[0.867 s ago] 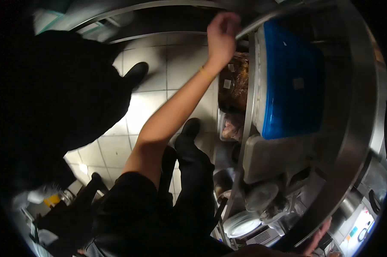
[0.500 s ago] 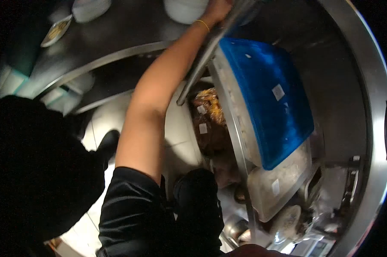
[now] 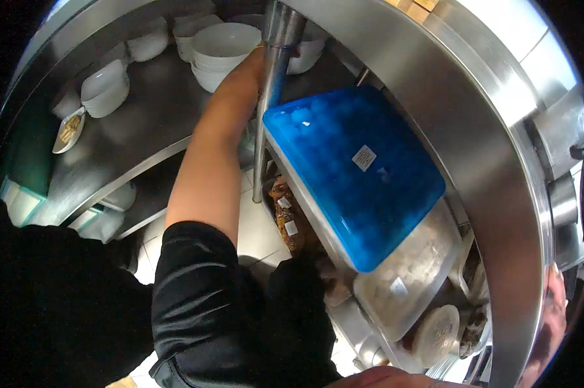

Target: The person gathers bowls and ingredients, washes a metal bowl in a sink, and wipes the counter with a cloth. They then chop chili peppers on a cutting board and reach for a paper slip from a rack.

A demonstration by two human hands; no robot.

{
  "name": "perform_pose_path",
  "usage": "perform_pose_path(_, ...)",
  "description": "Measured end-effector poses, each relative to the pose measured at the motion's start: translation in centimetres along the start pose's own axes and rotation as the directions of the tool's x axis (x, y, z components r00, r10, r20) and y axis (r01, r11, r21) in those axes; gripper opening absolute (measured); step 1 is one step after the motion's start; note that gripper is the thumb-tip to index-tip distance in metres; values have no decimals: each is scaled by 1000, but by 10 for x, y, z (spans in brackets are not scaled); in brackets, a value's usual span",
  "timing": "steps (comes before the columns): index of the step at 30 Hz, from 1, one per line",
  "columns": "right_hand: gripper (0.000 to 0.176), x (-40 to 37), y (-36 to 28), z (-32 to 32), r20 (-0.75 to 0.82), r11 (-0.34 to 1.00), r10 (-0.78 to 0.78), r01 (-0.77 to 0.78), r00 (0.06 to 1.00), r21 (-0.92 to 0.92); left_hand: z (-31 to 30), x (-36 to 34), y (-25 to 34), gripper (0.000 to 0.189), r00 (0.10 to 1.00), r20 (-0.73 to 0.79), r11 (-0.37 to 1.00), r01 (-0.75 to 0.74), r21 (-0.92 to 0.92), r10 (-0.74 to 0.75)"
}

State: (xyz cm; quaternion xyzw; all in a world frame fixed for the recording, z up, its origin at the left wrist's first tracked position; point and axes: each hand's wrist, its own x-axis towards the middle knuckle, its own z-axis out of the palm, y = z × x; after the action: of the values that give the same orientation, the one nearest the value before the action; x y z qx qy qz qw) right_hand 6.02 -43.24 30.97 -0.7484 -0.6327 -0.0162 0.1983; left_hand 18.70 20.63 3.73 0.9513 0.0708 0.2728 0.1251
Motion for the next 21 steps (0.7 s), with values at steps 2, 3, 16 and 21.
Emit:
perform_pose_path(2,56,7,-4,1,70,1000,-10,10,997,1,0,2,-6,38,1000,17,1000,-14,10,14)
perform_pose_path(3,56,13,-3,5,64,1000,8,-8,998,2,1,3,-8,38,1000,17,1000,-19,15,19)
perform_pose_path(16,55,33,-8,11,44,995,90,-89,995,-40,-23,11,-9,39,989,-25,988,-141,61,142)
perform_pose_path(21,54,21,-11,0,97,993,84,-76,992,-86,-38,9,-6,39,979,-52,977,-192,92,197)
